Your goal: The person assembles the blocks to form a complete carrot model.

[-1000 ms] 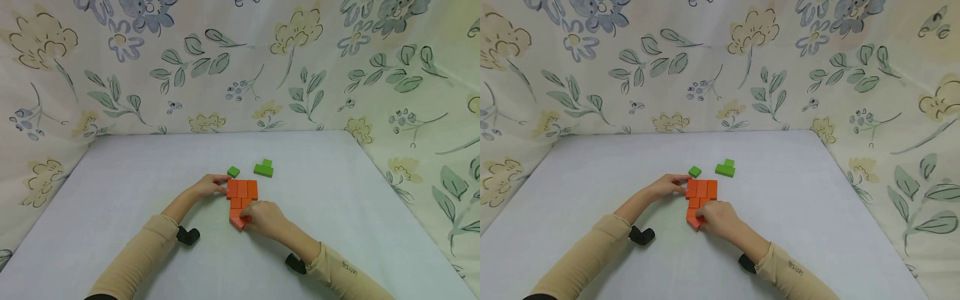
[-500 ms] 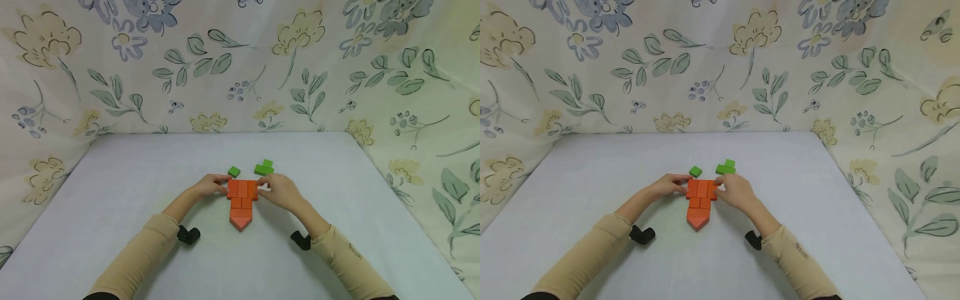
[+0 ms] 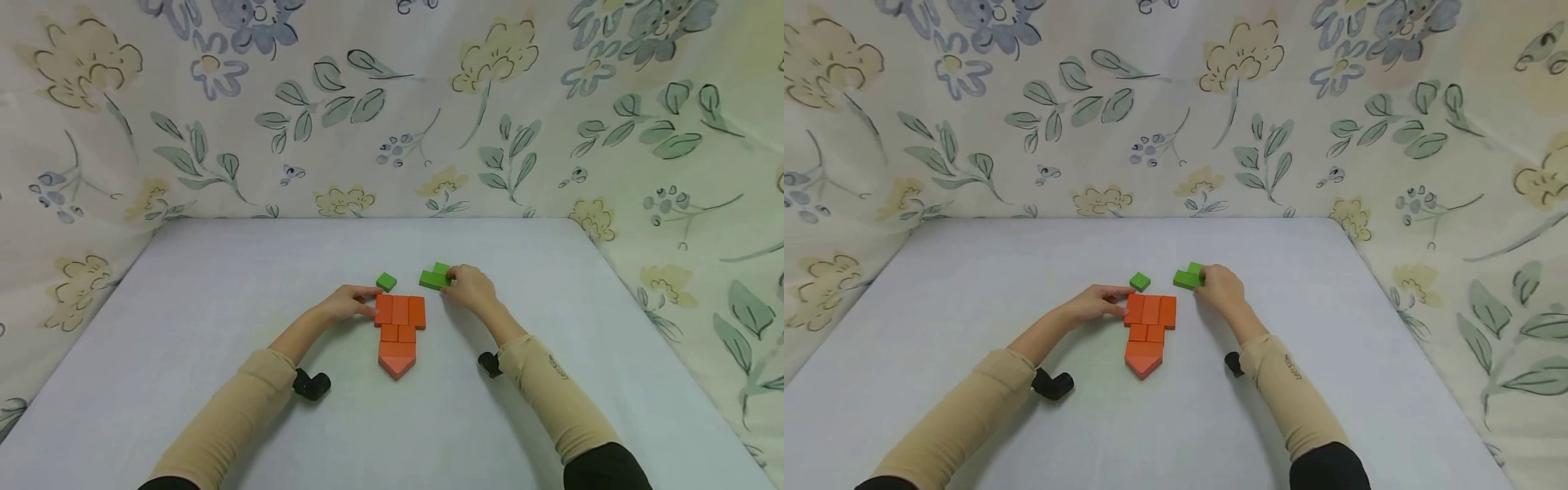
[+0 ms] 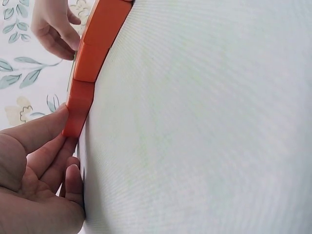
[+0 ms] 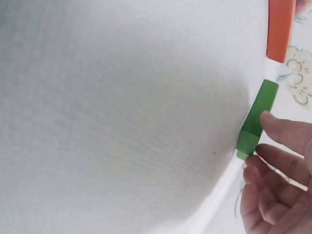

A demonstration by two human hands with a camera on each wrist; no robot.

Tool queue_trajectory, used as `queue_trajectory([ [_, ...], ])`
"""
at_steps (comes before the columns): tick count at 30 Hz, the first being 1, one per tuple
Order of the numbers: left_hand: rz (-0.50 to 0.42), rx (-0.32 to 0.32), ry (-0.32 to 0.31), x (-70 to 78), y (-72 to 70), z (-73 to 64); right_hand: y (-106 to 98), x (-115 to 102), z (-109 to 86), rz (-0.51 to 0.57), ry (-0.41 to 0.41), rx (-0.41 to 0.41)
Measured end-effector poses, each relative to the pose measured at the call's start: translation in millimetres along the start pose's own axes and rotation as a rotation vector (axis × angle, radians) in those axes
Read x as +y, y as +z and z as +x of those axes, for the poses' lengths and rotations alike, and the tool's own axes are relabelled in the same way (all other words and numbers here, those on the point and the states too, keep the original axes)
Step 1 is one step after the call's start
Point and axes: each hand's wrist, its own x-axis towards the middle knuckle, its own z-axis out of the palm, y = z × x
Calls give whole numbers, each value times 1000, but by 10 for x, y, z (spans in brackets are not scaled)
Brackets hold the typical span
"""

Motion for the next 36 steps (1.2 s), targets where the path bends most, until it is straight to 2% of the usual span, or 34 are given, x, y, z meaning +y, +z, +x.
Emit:
queue_trajectory([
  [8, 13, 11, -32, -9, 37, 44, 17, 2, 60, -15, -14, -3],
  [24, -2, -22, -18, -22, 64, 48, 93, -105, 72, -75, -127, -9],
  [30, -5, -15, -17, -18, 78, 36, 120, -123, 110, -25, -144, 0],
  [36, 5, -10, -11, -1, 83, 27, 129, -133, 133, 99, -153, -10],
])
